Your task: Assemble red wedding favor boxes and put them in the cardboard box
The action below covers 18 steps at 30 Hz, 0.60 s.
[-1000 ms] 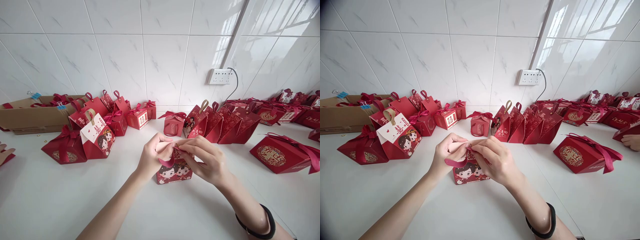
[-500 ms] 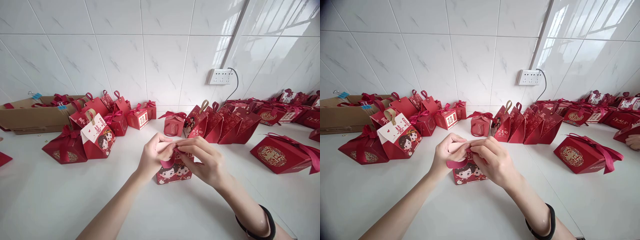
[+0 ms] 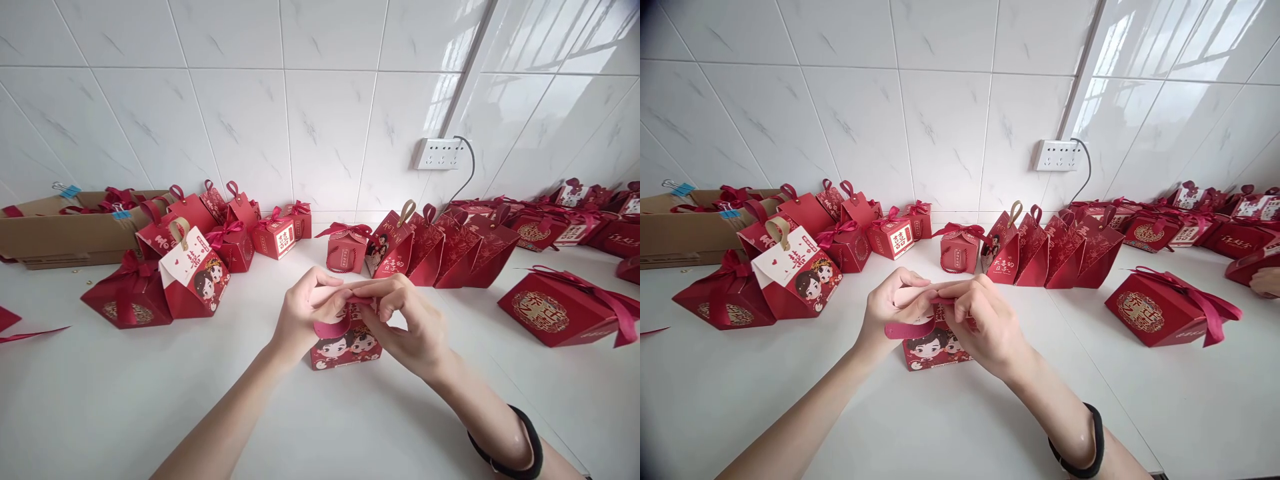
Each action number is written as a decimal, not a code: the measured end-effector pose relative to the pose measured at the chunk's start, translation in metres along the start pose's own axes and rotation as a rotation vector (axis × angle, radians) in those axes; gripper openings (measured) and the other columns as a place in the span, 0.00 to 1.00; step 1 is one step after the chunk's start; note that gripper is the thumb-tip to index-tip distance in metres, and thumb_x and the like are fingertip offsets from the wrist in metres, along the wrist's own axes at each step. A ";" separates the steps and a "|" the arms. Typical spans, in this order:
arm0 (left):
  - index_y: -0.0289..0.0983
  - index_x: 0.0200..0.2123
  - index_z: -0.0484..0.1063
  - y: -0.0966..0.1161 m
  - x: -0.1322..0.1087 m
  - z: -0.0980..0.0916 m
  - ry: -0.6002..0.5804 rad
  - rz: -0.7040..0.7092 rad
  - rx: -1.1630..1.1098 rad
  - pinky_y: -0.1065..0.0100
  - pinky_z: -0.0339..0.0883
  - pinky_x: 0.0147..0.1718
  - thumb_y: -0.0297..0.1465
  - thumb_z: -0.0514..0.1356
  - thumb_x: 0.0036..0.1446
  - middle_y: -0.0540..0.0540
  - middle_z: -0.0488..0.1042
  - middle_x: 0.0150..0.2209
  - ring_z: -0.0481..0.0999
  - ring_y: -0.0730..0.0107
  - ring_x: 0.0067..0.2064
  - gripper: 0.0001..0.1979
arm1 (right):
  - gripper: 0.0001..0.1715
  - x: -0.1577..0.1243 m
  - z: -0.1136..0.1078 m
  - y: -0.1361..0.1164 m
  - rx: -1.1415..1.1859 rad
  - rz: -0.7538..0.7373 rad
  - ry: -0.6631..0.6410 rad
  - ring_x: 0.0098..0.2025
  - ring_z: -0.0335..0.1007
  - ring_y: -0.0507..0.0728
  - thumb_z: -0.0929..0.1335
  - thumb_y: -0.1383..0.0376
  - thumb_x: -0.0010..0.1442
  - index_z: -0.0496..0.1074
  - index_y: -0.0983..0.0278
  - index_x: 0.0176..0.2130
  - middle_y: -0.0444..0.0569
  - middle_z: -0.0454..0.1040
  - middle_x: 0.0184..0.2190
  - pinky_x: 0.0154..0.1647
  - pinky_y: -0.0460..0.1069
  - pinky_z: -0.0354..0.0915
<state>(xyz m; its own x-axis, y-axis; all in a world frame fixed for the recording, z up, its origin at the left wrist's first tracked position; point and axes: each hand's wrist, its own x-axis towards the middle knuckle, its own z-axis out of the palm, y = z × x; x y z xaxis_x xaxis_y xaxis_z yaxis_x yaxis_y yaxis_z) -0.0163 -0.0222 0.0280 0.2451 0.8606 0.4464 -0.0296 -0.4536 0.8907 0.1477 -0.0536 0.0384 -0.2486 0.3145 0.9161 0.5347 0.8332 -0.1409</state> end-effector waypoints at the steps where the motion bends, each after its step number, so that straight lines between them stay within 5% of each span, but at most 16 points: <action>1: 0.38 0.30 0.66 0.000 0.000 0.000 0.005 0.001 0.009 0.72 0.70 0.24 0.39 0.64 0.54 0.51 0.75 0.26 0.75 0.71 0.26 0.12 | 0.21 0.000 0.000 0.000 0.001 -0.021 0.004 0.34 0.73 0.53 0.65 0.82 0.55 0.54 0.59 0.30 0.47 0.77 0.32 0.28 0.48 0.68; 18: 0.38 0.32 0.67 0.005 -0.003 0.008 0.056 0.110 0.077 0.76 0.65 0.21 0.33 0.60 0.58 0.53 0.72 0.24 0.71 0.76 0.24 0.06 | 0.20 -0.006 0.001 -0.002 -0.211 -0.020 -0.132 0.36 0.71 0.55 0.65 0.82 0.57 0.54 0.61 0.31 0.49 0.73 0.32 0.29 0.49 0.67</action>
<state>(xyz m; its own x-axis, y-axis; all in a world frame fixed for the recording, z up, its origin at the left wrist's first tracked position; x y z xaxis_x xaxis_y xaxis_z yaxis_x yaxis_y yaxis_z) -0.0094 -0.0286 0.0309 0.1901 0.8156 0.5465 0.0216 -0.5600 0.8282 0.1474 -0.0573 0.0326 -0.3565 0.3671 0.8592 0.6823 0.7305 -0.0290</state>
